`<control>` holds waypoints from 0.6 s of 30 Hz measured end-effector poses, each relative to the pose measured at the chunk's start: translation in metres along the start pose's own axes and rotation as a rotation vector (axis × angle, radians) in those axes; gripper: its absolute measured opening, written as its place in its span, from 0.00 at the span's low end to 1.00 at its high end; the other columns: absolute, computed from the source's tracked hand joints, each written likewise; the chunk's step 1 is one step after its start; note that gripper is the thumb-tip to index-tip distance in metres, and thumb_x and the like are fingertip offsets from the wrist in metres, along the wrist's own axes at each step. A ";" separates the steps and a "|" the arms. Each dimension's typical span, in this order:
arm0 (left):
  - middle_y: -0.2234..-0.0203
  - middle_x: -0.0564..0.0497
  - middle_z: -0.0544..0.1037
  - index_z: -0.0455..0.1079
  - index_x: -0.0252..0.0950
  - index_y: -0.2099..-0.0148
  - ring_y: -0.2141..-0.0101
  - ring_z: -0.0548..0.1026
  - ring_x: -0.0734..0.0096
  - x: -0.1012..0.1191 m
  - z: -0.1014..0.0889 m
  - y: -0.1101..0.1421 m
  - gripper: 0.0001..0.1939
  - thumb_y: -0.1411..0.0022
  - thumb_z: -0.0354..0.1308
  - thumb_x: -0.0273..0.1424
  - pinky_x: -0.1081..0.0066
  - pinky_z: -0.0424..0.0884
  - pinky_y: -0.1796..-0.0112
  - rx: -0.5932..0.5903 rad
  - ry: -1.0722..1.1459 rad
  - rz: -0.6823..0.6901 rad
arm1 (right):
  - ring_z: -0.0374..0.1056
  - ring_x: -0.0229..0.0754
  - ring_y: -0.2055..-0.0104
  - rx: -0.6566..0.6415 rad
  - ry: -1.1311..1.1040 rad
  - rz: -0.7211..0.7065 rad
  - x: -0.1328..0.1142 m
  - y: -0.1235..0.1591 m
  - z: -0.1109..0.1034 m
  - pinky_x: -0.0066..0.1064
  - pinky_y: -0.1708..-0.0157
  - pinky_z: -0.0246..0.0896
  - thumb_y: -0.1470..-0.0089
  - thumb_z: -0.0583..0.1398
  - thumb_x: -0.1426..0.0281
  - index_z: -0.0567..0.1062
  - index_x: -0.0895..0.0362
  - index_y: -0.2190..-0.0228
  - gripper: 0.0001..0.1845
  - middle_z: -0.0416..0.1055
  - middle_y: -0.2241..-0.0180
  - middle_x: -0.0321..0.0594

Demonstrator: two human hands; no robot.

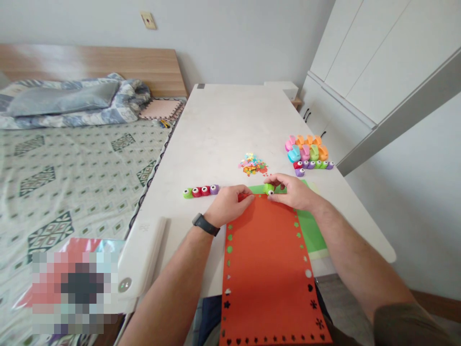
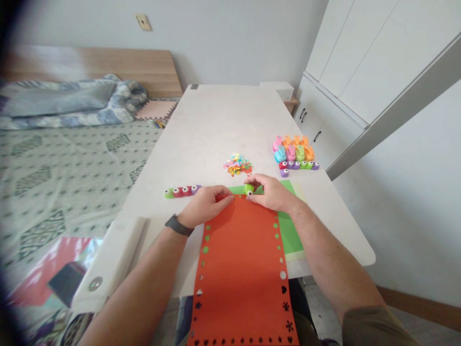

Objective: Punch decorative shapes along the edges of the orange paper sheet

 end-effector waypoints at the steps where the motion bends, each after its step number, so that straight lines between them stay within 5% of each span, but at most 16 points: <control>1: 0.74 0.52 0.79 0.78 0.35 0.62 0.74 0.71 0.73 0.000 0.000 0.000 0.14 0.34 0.56 0.38 0.74 0.62 0.71 -0.001 0.000 -0.002 | 0.71 0.45 0.55 -0.005 0.001 0.001 0.000 0.000 0.000 0.40 0.51 0.67 0.51 0.68 0.69 0.77 0.53 0.52 0.23 0.77 0.56 0.42; 18: 0.74 0.53 0.78 0.78 0.35 0.62 0.73 0.71 0.74 -0.003 0.000 -0.001 0.14 0.34 0.55 0.38 0.74 0.62 0.71 -0.002 0.010 -0.005 | 0.72 0.45 0.54 0.026 0.011 0.012 0.001 0.000 0.002 0.39 0.50 0.67 0.50 0.68 0.67 0.76 0.53 0.50 0.23 0.77 0.54 0.42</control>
Point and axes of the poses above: each hand's wrist, its own y-axis away from the middle knuckle, its own z-axis out of the palm, x = y × z, the point moved 2 cm from there along -y, towards the middle knuckle
